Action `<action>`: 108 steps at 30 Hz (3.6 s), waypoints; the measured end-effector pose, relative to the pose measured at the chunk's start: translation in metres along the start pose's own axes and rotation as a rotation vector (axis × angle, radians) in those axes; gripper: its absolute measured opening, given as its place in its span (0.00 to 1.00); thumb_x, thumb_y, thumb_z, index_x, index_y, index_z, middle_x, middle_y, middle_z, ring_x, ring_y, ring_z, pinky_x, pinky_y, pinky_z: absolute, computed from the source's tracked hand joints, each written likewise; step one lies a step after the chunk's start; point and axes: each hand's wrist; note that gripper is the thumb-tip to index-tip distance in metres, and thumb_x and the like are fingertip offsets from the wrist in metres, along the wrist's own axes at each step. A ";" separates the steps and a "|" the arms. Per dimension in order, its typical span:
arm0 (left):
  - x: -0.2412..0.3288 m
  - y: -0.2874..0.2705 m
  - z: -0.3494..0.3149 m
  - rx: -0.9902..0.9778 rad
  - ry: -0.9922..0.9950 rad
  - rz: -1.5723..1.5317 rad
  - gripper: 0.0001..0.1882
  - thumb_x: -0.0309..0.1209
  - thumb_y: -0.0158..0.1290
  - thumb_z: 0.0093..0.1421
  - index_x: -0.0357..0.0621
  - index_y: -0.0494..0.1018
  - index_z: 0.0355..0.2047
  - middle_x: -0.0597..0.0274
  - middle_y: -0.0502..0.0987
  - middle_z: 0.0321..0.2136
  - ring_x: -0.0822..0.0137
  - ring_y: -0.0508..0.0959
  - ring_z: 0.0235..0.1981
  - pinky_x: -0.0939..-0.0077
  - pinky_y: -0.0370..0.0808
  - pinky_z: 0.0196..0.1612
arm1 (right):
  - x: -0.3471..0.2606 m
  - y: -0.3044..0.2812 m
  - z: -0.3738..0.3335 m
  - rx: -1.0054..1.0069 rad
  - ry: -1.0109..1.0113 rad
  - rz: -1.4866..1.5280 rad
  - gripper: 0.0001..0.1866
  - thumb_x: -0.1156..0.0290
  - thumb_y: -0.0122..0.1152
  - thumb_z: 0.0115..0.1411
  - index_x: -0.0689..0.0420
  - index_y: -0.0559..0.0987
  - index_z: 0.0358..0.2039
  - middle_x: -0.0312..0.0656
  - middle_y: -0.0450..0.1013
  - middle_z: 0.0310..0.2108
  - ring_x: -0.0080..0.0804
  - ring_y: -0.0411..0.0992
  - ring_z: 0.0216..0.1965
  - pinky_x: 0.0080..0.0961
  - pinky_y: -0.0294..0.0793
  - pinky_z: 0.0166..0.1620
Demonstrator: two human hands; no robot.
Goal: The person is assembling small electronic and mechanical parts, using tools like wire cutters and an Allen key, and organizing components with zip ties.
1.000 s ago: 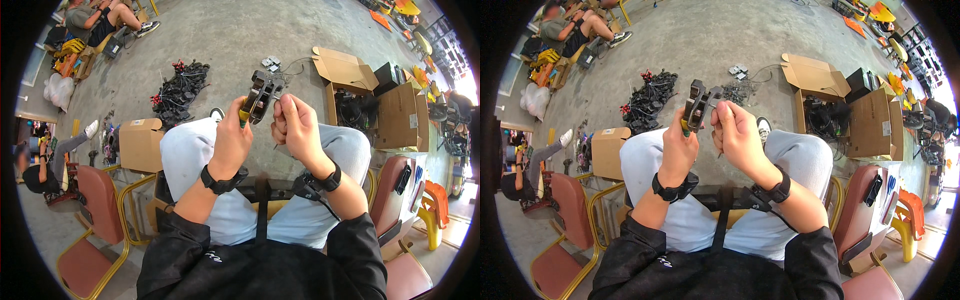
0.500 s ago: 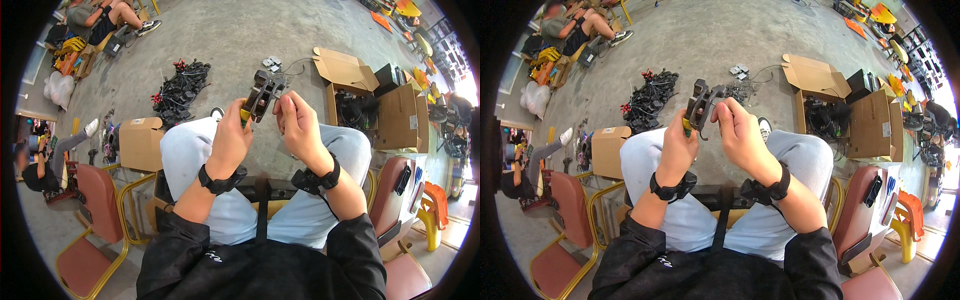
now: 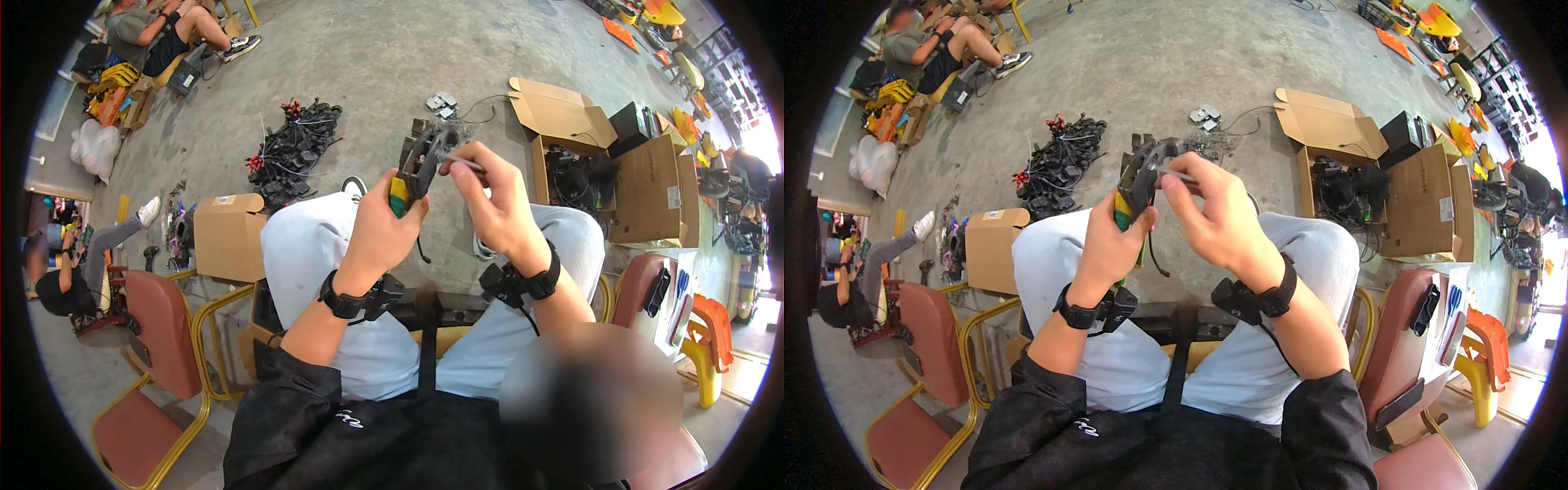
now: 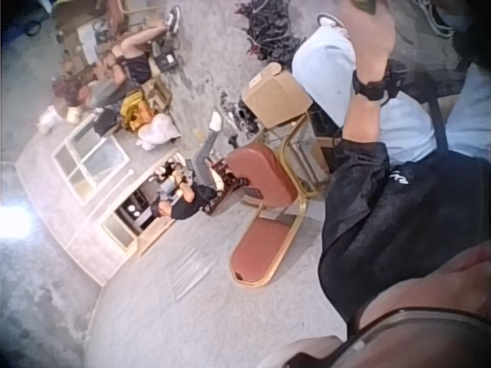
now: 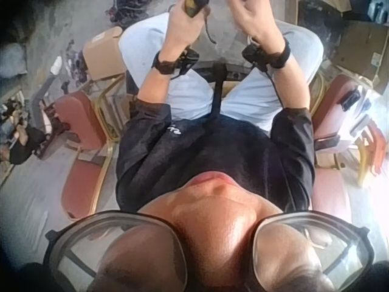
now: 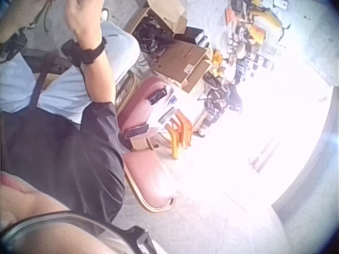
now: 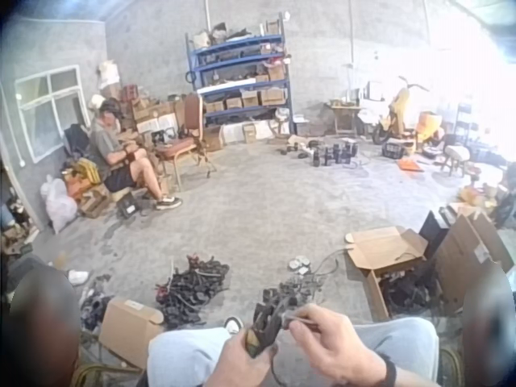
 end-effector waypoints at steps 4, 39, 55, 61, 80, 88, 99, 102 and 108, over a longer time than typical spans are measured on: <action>-0.003 -0.002 0.004 -0.011 -0.063 -0.031 0.09 0.27 0.55 0.56 0.36 0.70 0.34 0.64 0.73 0.19 0.76 0.70 0.21 0.78 0.68 0.26 | 0.000 0.002 -0.002 -0.095 0.059 0.079 0.12 0.68 0.47 0.65 0.64 0.71 0.30 0.38 0.68 0.21 0.22 0.65 0.23 0.23 0.65 0.28; -0.005 -0.005 0.002 -0.084 0.026 -0.003 0.07 0.27 0.53 0.60 0.36 0.69 0.35 0.64 0.74 0.25 0.74 0.74 0.24 0.78 0.72 0.30 | -0.003 -0.006 0.008 -0.034 -0.364 -0.558 0.04 0.76 0.54 0.56 0.61 0.70 0.28 0.46 0.63 0.19 0.44 0.64 0.21 0.33 0.65 0.27; -0.014 -0.001 0.003 -0.003 0.084 -0.022 0.07 0.27 0.52 0.61 0.38 0.67 0.37 0.66 0.73 0.26 0.76 0.73 0.26 0.80 0.71 0.32 | 0.008 0.004 0.002 -0.136 0.437 0.706 0.20 0.59 0.40 0.69 0.63 0.69 0.30 0.27 0.50 0.13 0.16 0.46 0.13 0.18 0.46 0.18; -0.009 -0.002 0.002 0.067 0.157 0.159 0.08 0.25 0.51 0.60 0.37 0.66 0.38 0.58 0.75 0.26 0.67 0.76 0.28 0.75 0.71 0.34 | -0.001 -0.002 0.004 -0.175 0.596 0.858 0.20 0.57 0.40 0.69 0.60 0.67 0.28 0.28 0.49 0.13 0.17 0.47 0.12 0.19 0.45 0.17; 0.002 -0.003 0.000 -0.169 -0.086 -0.238 0.08 0.27 0.52 0.60 0.38 0.67 0.37 0.66 0.73 0.22 0.76 0.74 0.23 0.81 0.70 0.28 | 0.008 0.001 0.005 0.037 -0.333 -0.384 0.10 0.69 0.50 0.63 0.62 0.70 0.27 0.40 0.63 0.15 0.33 0.63 0.19 0.26 0.63 0.26; -0.007 -0.001 0.001 -0.022 0.038 -0.007 0.08 0.27 0.51 0.61 0.37 0.67 0.38 0.64 0.74 0.24 0.76 0.73 0.25 0.80 0.70 0.30 | 0.011 0.004 0.000 -0.131 0.353 0.501 0.17 0.63 0.41 0.68 0.62 0.70 0.28 0.28 0.53 0.14 0.17 0.49 0.16 0.19 0.51 0.21; -0.006 -0.005 0.003 0.139 0.262 0.287 0.13 0.23 0.52 0.56 0.36 0.66 0.42 0.47 0.75 0.28 0.48 0.76 0.31 0.66 0.71 0.35 | -0.001 -0.004 0.003 -0.205 0.666 0.994 0.17 0.59 0.40 0.69 0.58 0.68 0.29 0.27 0.48 0.13 0.17 0.45 0.13 0.19 0.45 0.18; -0.011 -0.006 0.005 0.149 0.301 0.348 0.13 0.23 0.52 0.57 0.36 0.66 0.42 0.51 0.76 0.28 0.55 0.77 0.28 0.69 0.72 0.34 | 0.003 -0.003 0.002 -0.211 0.648 0.905 0.16 0.60 0.41 0.68 0.59 0.68 0.28 0.27 0.50 0.13 0.18 0.49 0.13 0.19 0.49 0.18; -0.001 -0.001 0.001 -0.091 -0.043 -0.118 0.07 0.25 0.52 0.60 0.37 0.68 0.37 0.64 0.74 0.23 0.75 0.74 0.24 0.78 0.71 0.30 | 0.011 0.004 0.004 0.016 -0.379 -0.564 0.09 0.71 0.46 0.64 0.60 0.70 0.28 0.44 0.62 0.14 0.35 0.63 0.16 0.28 0.63 0.24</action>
Point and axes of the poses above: each hand's wrist, its own z-axis towards the middle knuckle, its own y-axis out of the palm, x = y × z
